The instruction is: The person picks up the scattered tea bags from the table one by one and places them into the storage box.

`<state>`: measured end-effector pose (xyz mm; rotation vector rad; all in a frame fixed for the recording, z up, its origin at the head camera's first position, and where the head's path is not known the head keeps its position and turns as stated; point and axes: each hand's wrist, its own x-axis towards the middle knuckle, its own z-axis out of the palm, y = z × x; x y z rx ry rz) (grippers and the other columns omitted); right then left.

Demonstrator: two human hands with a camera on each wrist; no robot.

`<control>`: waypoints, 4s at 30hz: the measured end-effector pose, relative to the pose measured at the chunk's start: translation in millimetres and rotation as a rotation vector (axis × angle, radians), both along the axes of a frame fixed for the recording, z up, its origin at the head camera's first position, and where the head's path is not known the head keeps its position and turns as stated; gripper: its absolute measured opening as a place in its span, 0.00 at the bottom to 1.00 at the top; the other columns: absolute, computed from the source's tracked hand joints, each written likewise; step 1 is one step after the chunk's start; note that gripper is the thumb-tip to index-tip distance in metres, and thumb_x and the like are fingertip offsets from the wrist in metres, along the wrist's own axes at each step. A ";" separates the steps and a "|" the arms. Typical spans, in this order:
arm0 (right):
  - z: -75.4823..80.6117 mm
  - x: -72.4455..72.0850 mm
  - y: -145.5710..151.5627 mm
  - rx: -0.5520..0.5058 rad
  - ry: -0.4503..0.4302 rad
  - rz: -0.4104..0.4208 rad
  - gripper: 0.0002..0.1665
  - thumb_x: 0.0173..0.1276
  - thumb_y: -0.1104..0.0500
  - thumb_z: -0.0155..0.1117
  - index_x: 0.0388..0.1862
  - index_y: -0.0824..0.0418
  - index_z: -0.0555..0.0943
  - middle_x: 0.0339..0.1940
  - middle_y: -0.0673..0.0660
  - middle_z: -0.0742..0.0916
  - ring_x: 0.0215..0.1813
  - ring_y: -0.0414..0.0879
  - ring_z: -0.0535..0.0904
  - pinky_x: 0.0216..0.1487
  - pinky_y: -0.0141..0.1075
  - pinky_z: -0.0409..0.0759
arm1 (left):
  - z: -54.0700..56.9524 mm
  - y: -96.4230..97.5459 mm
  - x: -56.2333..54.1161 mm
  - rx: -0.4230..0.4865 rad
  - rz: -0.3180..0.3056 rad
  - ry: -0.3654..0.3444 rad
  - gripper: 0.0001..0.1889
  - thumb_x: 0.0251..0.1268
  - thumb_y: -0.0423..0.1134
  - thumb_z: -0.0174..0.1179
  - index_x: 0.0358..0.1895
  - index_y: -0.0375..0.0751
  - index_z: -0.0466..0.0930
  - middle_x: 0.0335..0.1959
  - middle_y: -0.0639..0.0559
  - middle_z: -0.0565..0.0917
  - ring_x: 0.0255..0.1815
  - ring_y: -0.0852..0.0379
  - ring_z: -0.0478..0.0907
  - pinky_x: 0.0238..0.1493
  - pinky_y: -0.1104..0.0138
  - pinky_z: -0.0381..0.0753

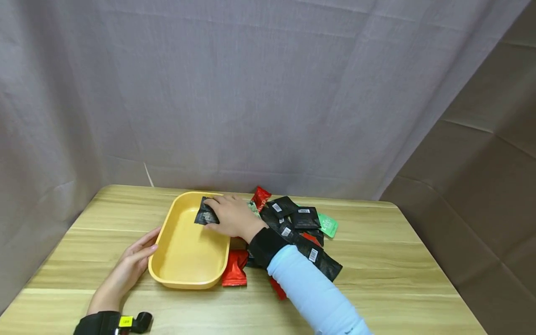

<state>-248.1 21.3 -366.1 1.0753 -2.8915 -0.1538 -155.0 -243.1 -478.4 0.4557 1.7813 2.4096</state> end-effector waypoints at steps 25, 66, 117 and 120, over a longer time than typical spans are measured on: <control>-8.3 -12.2 6.8 -0.104 0.009 0.030 0.33 0.73 0.40 0.58 0.71 0.53 0.71 0.69 0.52 0.76 0.71 0.47 0.69 0.72 0.43 0.64 | 0.9 -0.1 -0.2 0.017 0.014 -0.008 0.25 0.77 0.29 0.43 0.74 0.35 0.60 0.62 0.66 0.73 0.63 0.70 0.71 0.59 0.75 0.72; -37.0 -30.9 221.4 -0.175 -0.248 -0.384 0.42 0.70 0.40 0.62 0.72 0.66 0.70 0.70 0.68 0.72 0.71 0.64 0.66 0.69 0.56 0.65 | -1.5 -6.0 -1.6 0.018 -0.001 -0.014 0.23 0.78 0.29 0.42 0.71 0.48 0.67 0.62 0.67 0.74 0.62 0.70 0.71 0.59 0.76 0.72; -2.7 24.7 112.1 -0.159 0.452 -0.110 0.21 0.67 0.64 0.62 0.59 0.62 0.82 0.53 0.58 0.87 0.51 0.52 0.84 0.51 0.48 0.82 | 4.7 -5.2 -0.6 -0.016 0.016 -0.032 0.30 0.78 0.31 0.43 0.76 0.22 0.44 0.62 0.69 0.72 0.63 0.72 0.70 0.60 0.77 0.71; 1.6 21.9 85.1 -0.183 0.421 -0.110 0.21 0.68 0.62 0.61 0.60 0.61 0.81 0.54 0.57 0.86 0.54 0.51 0.83 0.54 0.47 0.81 | 4.4 -6.8 -0.5 -0.014 0.024 -0.043 0.30 0.78 0.31 0.43 0.75 0.22 0.44 0.61 0.69 0.73 0.62 0.73 0.70 0.60 0.77 0.70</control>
